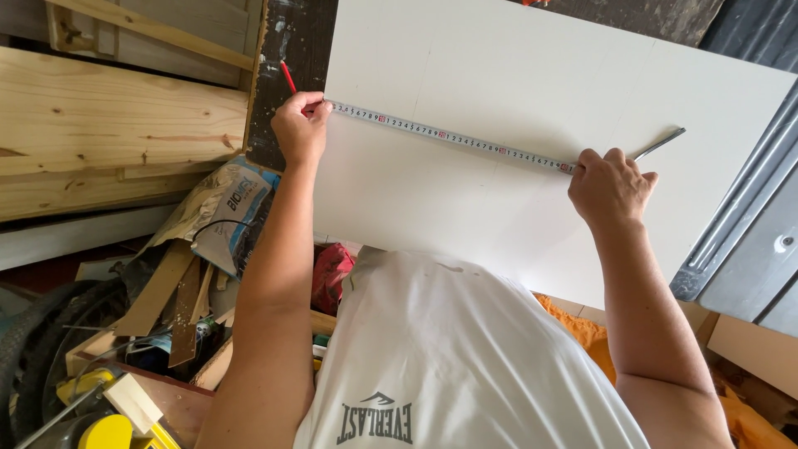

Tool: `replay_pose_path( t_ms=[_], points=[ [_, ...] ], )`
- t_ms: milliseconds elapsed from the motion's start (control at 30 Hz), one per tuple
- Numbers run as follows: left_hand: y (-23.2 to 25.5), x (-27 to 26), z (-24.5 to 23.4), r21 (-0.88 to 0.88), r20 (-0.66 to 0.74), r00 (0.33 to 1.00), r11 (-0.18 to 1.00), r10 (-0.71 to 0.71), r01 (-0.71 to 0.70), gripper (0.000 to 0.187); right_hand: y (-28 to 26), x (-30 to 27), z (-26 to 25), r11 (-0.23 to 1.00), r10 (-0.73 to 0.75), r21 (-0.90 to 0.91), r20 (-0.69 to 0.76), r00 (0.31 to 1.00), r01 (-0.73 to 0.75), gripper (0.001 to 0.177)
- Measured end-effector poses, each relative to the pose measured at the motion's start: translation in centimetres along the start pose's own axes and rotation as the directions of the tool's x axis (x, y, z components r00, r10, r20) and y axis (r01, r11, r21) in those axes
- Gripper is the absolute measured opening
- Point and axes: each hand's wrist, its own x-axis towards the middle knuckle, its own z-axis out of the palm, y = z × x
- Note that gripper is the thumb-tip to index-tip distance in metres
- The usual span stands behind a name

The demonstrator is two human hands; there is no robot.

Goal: Measuring and marking a white board using a combination square, tape measure, and pencil in a workshop.

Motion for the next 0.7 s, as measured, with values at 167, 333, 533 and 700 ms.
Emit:
replay_pose_path(
  t_ms=[167,333,533,700],
  points=[
    [0.0,-0.1,-0.1,0.008,0.002,1.000,1.000,0.005,-0.005,0.014,0.1,0.0,0.3,1.000,-0.009,-0.015,-0.018,1.000,0.009,0.033],
    [-0.6,0.1,0.2,0.009,0.002,1.000,1.000,0.010,-0.010,0.015,0.2,0.0,0.5,1.000,-0.007,0.001,-0.033,0.999,0.007,0.033],
    [-1.5,0.2,0.7,-0.043,0.000,0.999,0.998,-0.037,0.037,0.015,0.5,0.1,0.7,1.000,-0.003,0.000,-0.028,1.000,0.003,0.034],
    [-4.0,1.0,2.0,0.048,-0.057,0.994,0.995,-0.089,0.092,0.019,0.8,0.0,0.3,0.998,-0.062,-0.020,-0.127,0.990,0.060,0.033]
  ],
)
